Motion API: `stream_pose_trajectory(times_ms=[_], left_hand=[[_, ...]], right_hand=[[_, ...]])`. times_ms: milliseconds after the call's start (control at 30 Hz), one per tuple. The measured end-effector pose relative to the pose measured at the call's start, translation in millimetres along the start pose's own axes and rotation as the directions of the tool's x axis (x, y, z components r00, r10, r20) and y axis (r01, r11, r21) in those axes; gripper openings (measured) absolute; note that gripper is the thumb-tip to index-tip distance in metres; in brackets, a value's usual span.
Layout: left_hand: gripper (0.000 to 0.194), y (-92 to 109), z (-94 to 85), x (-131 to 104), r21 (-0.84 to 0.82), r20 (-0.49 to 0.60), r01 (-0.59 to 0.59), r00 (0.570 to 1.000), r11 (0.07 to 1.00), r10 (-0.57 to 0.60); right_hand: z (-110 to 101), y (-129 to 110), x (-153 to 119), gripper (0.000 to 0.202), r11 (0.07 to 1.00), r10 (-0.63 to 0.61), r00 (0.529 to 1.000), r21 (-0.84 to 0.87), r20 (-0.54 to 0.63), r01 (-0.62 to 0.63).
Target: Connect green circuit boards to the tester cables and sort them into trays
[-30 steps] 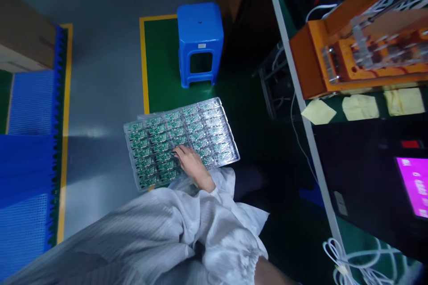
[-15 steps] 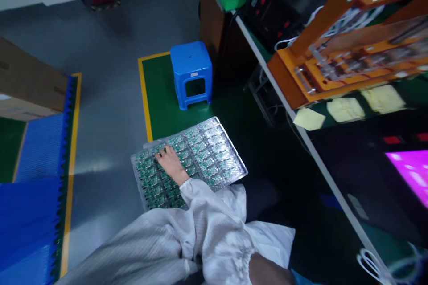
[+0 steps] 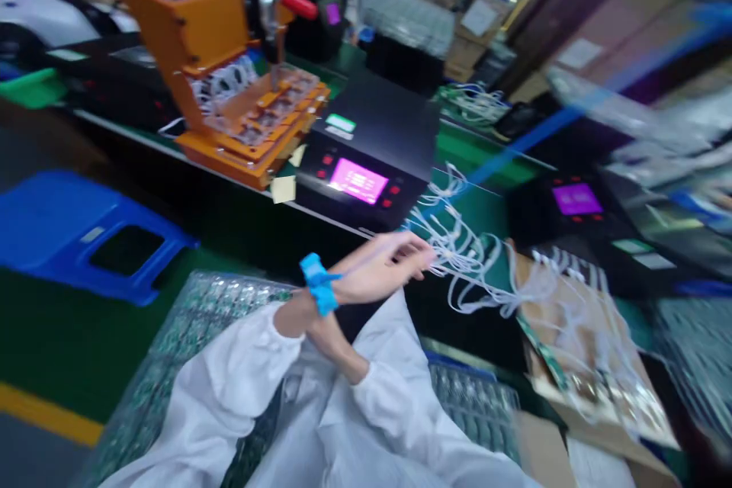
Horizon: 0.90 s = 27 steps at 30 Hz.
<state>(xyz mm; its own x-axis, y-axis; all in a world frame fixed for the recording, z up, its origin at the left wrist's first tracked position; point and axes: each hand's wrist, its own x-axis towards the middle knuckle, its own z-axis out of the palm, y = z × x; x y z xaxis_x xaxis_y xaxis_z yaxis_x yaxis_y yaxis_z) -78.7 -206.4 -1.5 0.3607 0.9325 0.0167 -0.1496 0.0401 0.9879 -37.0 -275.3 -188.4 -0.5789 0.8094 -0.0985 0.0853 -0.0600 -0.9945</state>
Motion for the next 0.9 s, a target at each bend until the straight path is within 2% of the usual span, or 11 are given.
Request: stream_pose_trajectory(times_ms=[67,133,200,267,333,433,500,600,667,733,900], left_hand=[[0.038,15,-9.1,14,0.080,-0.037,-0.027,0.999,0.996,0.030],[0.042,28,-11.8,27,0.247,-0.042,-0.012,0.999,0.969,0.023],[0.046,33,-7.6,40,0.454,-0.017,0.015,1.000,0.891,-0.009],[0.050,30,3.6,53,0.573,0.047,0.031,0.996,0.819,-0.070],[0.052,20,20.5,65,0.609,0.151,0.033,0.976,0.793,-0.156],[0.048,1,48.5,84,0.616,0.274,0.017,0.933,0.788,-0.234],[0.046,-9,63.0,96,0.616,0.298,0.012,0.922,0.787,-0.248],[0.041,-15,74.8,110,0.593,0.325,0.042,0.901,0.804,-0.287],[0.037,-13,78.5,116,0.587,0.341,0.058,0.887,0.807,-0.312],[0.037,-5,81.5,120,0.600,0.322,0.062,0.894,0.798,-0.311],[0.041,32,90.1,147,0.649,0.279,-0.002,0.931,0.761,-0.235]], right_hand=[[-63,-28,-13,0.046,0.983,0.062,0.974,0.181,-0.218,-0.022],[-112,-59,-32,0.048,0.949,0.117,0.915,0.315,-0.385,0.012],[-147,-86,-50,0.045,0.937,0.085,0.846,0.331,-0.526,0.111],[-171,-104,-64,0.042,0.934,0.037,0.784,0.300,-0.620,0.194],[-186,-112,-74,0.042,0.932,0.007,0.745,0.275,-0.667,0.237],[-201,-111,-83,0.041,0.926,-0.017,0.719,0.261,-0.695,0.274],[-210,-108,-89,0.040,0.915,0.000,0.721,0.291,-0.693,0.280],[-222,-101,-98,0.043,0.890,0.047,0.750,0.368,-0.660,0.268],[-231,-99,-102,0.043,0.883,0.051,0.766,0.387,-0.641,0.265],[-238,-100,-102,0.041,0.881,0.046,0.773,0.390,-0.633,0.267],[-255,-122,-83,0.037,0.861,0.007,0.792,0.407,-0.611,0.306]])
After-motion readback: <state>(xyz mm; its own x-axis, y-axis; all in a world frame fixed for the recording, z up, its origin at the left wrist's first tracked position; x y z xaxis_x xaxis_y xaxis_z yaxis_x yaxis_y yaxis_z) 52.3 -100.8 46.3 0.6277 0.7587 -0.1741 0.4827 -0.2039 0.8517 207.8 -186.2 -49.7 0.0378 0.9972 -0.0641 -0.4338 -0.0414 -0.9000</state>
